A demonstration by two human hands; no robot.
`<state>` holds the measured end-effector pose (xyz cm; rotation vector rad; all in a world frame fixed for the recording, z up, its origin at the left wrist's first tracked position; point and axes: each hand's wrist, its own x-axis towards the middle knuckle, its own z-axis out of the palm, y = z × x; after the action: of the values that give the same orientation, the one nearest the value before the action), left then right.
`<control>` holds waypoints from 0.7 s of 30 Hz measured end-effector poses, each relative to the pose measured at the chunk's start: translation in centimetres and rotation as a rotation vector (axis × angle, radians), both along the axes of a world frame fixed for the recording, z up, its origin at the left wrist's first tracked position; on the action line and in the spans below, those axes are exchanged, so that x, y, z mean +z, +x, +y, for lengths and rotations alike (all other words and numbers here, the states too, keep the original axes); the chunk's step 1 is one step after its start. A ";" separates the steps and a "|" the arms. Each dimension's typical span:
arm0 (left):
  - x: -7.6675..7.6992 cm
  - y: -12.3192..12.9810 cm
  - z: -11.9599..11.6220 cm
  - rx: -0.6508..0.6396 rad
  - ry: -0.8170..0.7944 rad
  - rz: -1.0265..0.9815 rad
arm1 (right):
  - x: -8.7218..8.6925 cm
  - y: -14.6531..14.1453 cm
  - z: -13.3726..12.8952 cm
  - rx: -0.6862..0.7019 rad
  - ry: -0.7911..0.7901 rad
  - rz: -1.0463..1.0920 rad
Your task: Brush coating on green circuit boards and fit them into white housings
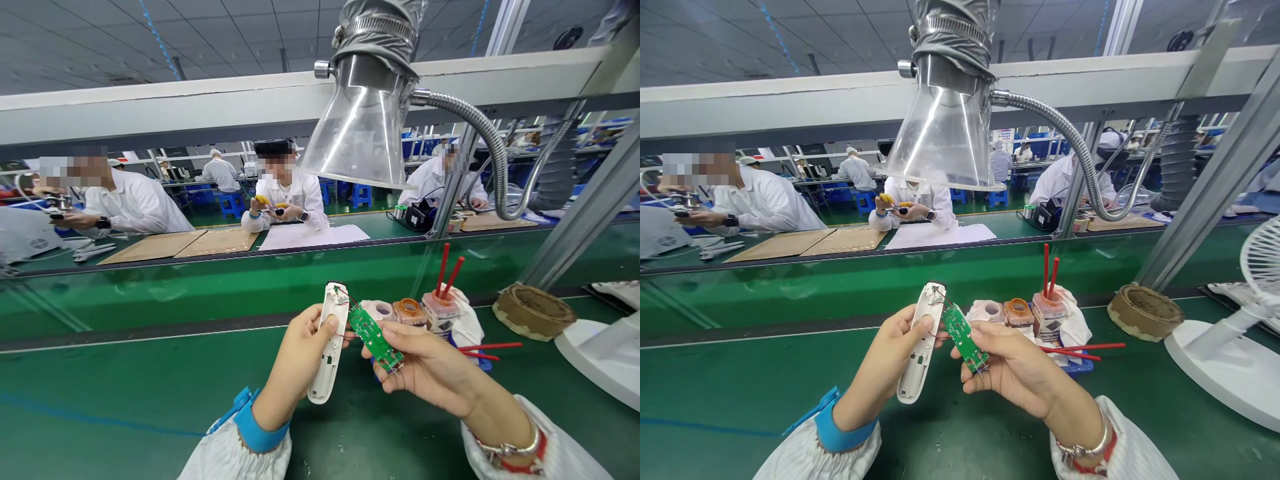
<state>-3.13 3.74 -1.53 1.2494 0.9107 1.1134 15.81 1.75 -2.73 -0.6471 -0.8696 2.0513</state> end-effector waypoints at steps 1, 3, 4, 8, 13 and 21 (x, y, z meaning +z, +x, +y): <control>0.1 0.0 -0.1 0.009 0.007 0.008 | -0.1 0.0 0.0 0.026 0.011 0.018; 0.2 0.0 -0.2 0.022 0.024 0.029 | -0.4 0.0 0.1 0.085 0.036 0.051; 0.2 0.0 -0.3 0.029 0.036 0.043 | -0.5 0.0 0.1 0.108 0.048 0.063; 0.2 -0.1 -0.3 0.069 0.126 0.119 | -0.7 -0.3 0.0 0.142 0.098 0.042; -0.3 0.0 -0.4 0.230 0.323 0.358 | -0.2 -0.8 -0.1 0.073 0.238 -0.138; -1.8 -0.1 -0.4 0.312 0.690 0.670 | -0.3 -2.0 -0.5 -0.118 0.395 -0.438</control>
<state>-3.20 3.31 -3.38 2.1849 1.3024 1.3345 13.83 1.23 -3.04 -0.9126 -1.4065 1.5879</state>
